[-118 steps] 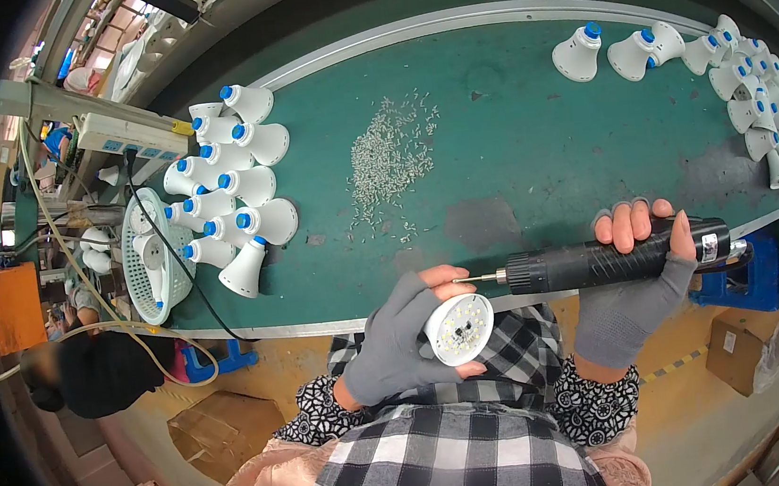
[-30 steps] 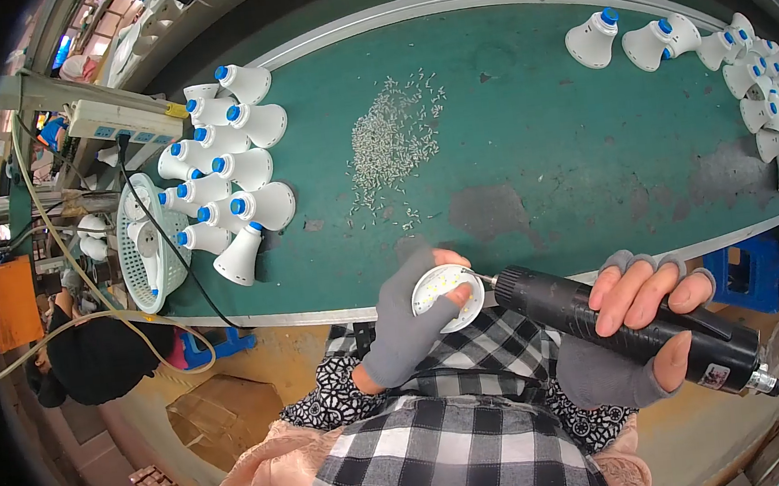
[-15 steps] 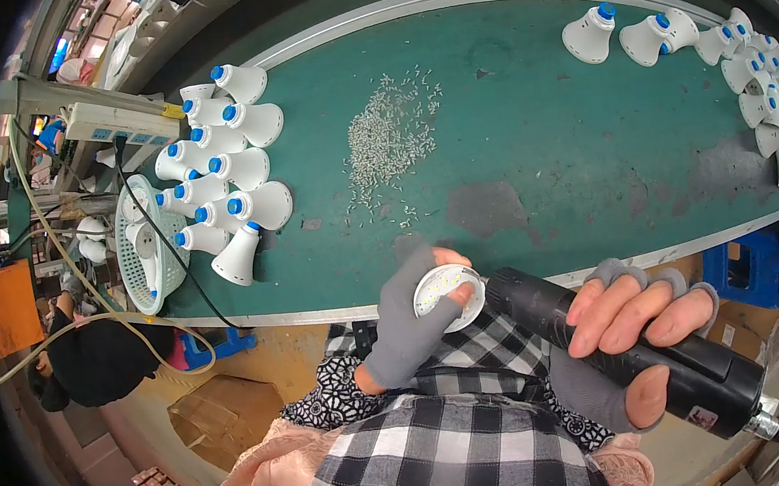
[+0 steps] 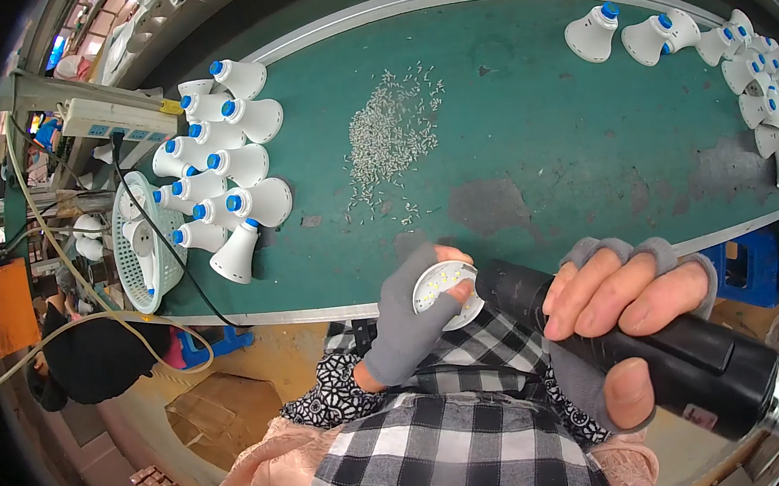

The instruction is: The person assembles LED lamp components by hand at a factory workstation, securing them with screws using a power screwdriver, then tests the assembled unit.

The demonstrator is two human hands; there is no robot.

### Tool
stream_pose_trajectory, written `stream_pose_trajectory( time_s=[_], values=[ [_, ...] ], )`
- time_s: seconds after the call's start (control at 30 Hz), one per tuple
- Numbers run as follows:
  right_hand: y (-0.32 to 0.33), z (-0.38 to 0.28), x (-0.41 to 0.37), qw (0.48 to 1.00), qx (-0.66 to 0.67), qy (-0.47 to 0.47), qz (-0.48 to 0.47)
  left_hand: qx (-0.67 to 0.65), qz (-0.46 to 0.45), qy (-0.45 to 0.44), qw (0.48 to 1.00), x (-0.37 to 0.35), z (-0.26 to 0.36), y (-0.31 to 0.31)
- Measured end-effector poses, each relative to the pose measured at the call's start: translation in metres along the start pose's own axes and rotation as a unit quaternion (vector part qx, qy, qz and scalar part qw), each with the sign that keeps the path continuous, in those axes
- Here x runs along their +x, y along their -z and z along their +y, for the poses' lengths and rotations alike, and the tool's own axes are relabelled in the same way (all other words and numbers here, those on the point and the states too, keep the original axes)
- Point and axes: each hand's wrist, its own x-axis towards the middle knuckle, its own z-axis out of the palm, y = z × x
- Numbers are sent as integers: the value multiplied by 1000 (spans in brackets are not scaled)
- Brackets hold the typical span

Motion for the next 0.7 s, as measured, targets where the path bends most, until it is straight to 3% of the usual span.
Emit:
stream_pose_trajectory(
  time_s=[0.13, 0.23, 0.33, 0.37, 0.47, 0.57, 0.7],
  values=[
    [-3, -11, 1, 997, -42, -47, -52, -5, -6, -14, 1000, 1, 0, 1],
    [-4, -5, 8, 998, -42, -3, -38, -22, -11, 12, 1000, 0, 5, 1],
    [4, 3, 13, 996, 0, 77, 41, -169, 47, 57, 983, 3, 6, 2],
    [5, 2, 14, 996, 36, 65, 53, -229, 64, 69, 969, 4, 6, 4],
    [5, 11, 11, 980, -122, -119, 107, -347, 94, 66, 931, 12, 9, 6],
    [-1, 32, 8, 918, -189, -344, 53, -439, 122, 32, 890, 16, 18, -9],
    [9, 54, 1, 912, -146, -383, 9, -355, 48, 9, 934, 9, 6, -12]
  ],
)
